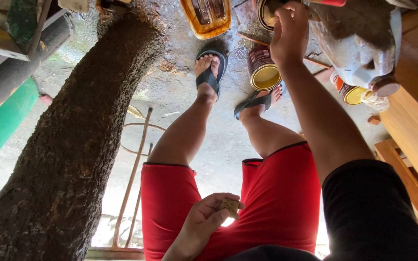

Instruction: The person applies wood filler to small holes and cracks in a large wooden panel using a small applicator.

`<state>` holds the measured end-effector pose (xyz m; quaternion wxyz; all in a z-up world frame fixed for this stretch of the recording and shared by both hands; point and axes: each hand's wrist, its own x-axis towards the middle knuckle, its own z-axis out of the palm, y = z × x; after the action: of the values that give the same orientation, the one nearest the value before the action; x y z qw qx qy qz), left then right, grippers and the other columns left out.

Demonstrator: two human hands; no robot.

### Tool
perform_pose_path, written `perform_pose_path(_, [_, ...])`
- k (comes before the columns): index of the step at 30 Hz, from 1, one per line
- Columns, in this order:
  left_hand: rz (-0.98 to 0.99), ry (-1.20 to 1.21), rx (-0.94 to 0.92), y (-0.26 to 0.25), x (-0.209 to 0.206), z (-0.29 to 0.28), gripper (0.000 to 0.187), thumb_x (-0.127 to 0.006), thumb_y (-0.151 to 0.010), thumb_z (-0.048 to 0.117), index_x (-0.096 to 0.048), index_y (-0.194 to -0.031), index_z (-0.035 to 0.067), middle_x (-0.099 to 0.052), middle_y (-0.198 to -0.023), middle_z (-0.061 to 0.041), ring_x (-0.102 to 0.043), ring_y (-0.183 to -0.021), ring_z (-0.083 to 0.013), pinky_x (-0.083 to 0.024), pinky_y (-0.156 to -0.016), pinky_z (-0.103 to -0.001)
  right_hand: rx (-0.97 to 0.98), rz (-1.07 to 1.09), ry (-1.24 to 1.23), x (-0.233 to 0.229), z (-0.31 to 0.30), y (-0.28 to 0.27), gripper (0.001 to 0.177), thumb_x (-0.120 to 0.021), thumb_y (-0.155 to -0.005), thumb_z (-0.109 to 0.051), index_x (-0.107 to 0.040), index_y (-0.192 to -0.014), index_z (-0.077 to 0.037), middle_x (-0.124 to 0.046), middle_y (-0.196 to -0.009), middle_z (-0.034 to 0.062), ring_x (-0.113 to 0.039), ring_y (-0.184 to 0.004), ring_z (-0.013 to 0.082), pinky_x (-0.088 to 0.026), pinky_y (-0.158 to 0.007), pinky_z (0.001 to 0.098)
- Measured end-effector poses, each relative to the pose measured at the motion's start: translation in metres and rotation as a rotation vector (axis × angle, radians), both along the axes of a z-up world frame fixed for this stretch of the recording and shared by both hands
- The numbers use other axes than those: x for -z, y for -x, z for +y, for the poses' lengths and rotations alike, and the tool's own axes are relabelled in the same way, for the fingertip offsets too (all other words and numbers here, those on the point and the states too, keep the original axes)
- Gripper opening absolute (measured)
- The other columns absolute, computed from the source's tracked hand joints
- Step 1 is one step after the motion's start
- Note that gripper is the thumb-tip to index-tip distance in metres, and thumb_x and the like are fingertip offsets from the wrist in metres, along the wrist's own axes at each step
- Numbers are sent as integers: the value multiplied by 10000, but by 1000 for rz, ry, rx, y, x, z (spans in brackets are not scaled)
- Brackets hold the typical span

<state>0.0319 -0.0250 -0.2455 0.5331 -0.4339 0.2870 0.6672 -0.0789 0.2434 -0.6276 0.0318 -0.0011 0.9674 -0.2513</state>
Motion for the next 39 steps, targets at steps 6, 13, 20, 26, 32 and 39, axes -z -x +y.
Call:
perform_pose_path(6, [42, 1, -26, 1, -2, 2, 356, -531, -967, 36, -585, -1312, -33, -691, -1186, -160, -649, -1004, -187, -541, -921, -322, 287, -22, -52, 4, -3, 0, 283, -522, -1013, -76, -557, -1280, -163, -769, -973, 40, -745, -688, 169, -618, -516, 321])
perform_pose_path(13, [45, -4, -12, 0, -5, 5, 349, -557, -972, 83, -591, -1301, -30, -689, -1167, -161, -653, -998, -193, -551, -910, -326, 690, -125, 524, 27, 16, -18, 249, -466, -1086, -166, -501, -1328, -119, -696, -1152, 177, -884, -704, 234, -769, -515, 241])
perform_pose_path(20, [43, 6, -8, 1, -8, 6, 341, -538, -962, 43, -612, -1286, -31, -700, -1153, -152, -654, -969, -174, -540, -873, -305, 460, 143, 209, -10, 33, -7, 279, -397, -957, -21, -547, -1183, -86, -679, -942, 105, -625, -739, 209, -559, -639, 359])
perform_pose_path(26, [75, -4, -5, -3, -7, 8, 336, -536, -976, 68, -602, -1287, -43, -696, -1155, -158, -650, -959, -173, -542, -860, -305, 328, 77, 193, -34, 31, -19, 113, -443, -942, -27, -516, -1025, -47, -599, -891, 102, -555, -746, 223, -485, -637, 378])
perform_pose_path(32, [92, -3, -24, -7, -6, 8, 336, -528, -976, 41, -596, -1290, -55, -691, -1157, -160, -649, -956, -166, -537, -864, -295, 152, 64, 318, -58, 6, -3, 36, -519, -993, 9, -538, -1017, -10, -579, -856, 104, -517, -670, 214, -473, -607, 361])
perform_pose_path(39, [77, -1, -47, -9, -13, 5, 338, -543, -991, 63, -585, -1297, -75, -696, -1158, -154, -646, -970, -167, -547, -913, -311, 1072, -797, 1587, -55, 17, -38, 271, -348, -1103, -193, -564, -1194, -55, -617, -887, 56, -455, -563, 59, -363, -510, 213])
